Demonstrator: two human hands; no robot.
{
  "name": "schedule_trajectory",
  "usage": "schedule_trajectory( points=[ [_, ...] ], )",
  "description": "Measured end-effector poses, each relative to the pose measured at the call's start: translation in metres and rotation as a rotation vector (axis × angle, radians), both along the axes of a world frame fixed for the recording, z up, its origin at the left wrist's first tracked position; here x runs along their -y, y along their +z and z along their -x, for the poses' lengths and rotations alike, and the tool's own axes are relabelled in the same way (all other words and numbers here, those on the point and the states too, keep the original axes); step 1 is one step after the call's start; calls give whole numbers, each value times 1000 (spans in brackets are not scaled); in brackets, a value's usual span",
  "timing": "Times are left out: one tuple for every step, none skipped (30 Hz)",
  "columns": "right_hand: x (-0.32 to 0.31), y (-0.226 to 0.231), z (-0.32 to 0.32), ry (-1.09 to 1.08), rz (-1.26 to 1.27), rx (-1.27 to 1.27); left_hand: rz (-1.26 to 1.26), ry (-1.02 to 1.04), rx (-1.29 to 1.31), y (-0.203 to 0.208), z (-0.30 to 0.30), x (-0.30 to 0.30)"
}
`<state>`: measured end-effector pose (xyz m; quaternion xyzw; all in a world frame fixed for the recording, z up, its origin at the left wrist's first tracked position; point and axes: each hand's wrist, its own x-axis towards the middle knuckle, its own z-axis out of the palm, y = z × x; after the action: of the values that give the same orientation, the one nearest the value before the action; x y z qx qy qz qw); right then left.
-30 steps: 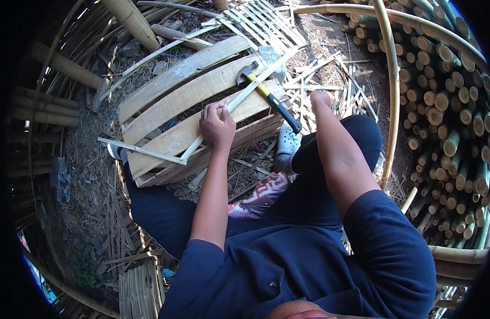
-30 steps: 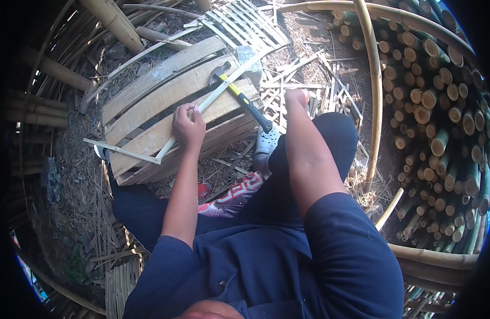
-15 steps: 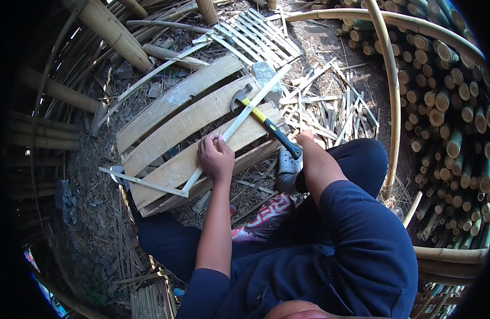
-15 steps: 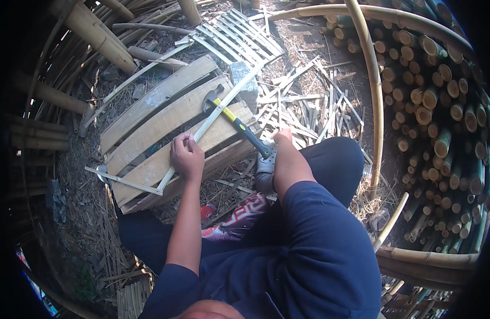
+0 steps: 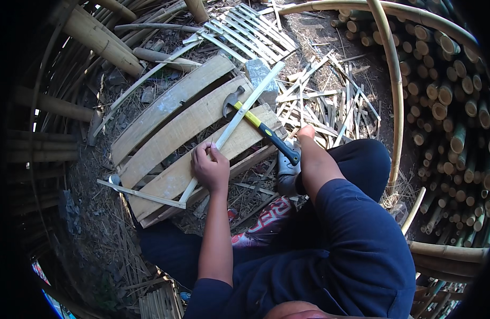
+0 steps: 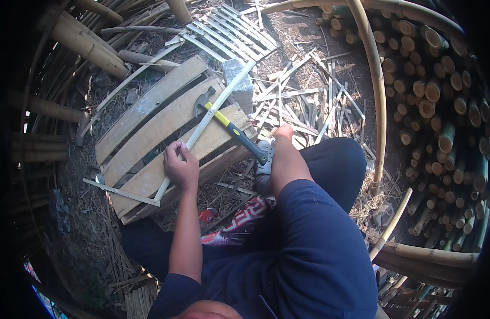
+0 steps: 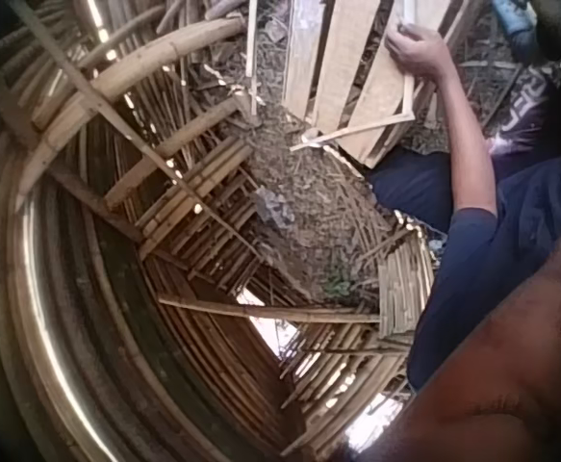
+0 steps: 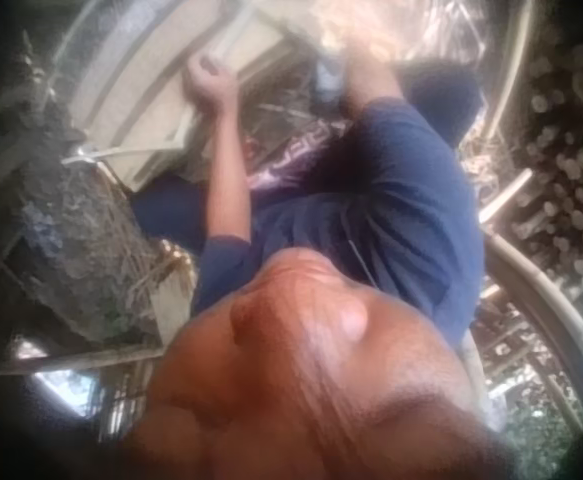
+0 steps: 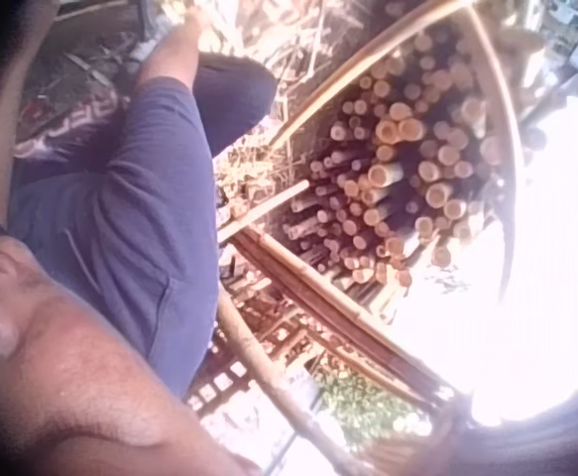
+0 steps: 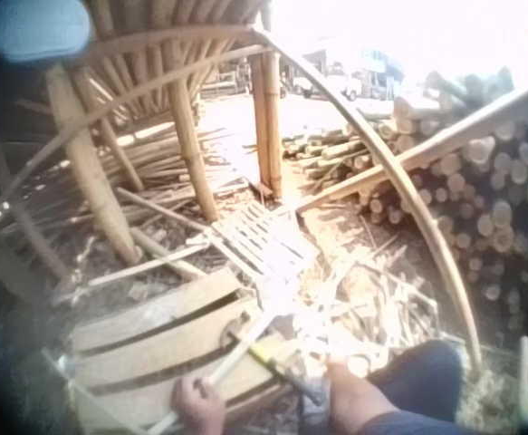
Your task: The person assembles bamboo parts by aligning strips of wood and using a hammer to drive nails through them, while holding a large stone on the workspace to provide stability.
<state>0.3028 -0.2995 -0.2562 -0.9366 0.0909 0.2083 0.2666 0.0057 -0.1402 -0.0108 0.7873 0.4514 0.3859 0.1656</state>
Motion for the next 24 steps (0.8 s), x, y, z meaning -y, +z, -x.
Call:
schedule_trajectory(
  points=[
    [3,0,-6,-16,-12,61,1,-9,4,1,-2,1],
    [7,1,-15,-26,-17,133,3,-18,7,1,-4,2],
    [1,8,-16,-22,-27,193,0,-9,-1,1,-1,1],
    [-1,15,-23,5,-15,180,4,-8,1,1,-1,0],
    [-2,20,-25,6,-17,180,8,-8,2,1,0,1],
    [-7,29,-27,-16,-11,261,1,-2,6,0,1,0],
    [-13,38,-27,-39,-6,341,3,4,-11,-1,3,-1],
    [-17,46,-27,-48,19,309,4,11,-29,-2,5,-2],
    [-16,50,-28,-48,16,319,1,12,-19,-2,4,-3],
    [-16,55,-30,-69,21,316,3,2,-18,-2,4,-3],
    [-16,58,-32,-89,25,312,5,-6,-18,-3,4,-4],
    [-15,60,-32,-63,40,376,1,-1,-8,-3,3,-4],
    [-15,61,-30,-110,23,387,-13,4,-23,-4,4,-5],
    [-15,61,-28,-104,31,386,-28,10,-39,-5,4,-5],
    [-15,61,-29,-100,39,388,-32,16,-29,-4,4,-5],
    [-16,60,-29,-123,44,400,-38,6,-34,-3,5,-5],
    [-17,60,-31,-106,53,407,-45,-3,-39,-2,5,-6],
    [-14,56,-32,-98,43,398,-44,2,-33,-2,5,-5],
    [-12,53,-35,-90,33,389,-47,1,-38,-2,5,-5],
    [-11,51,-42,-86,32,394,-49,-1,-43,-2,4,-5],
    [-7,47,-46,-59,8,383,-45,-3,-44,-3,5,-5],
    [-4,43,-51,-34,-15,372,-49,-6,-42,-3,4,-5],
    [-2,40,-55,-39,-10,374,-53,-10,-39,-4,2,-5],
    [-2,37,-54,-10,6,367,-47,-16,-46,-4,1,-4]
  ],
)
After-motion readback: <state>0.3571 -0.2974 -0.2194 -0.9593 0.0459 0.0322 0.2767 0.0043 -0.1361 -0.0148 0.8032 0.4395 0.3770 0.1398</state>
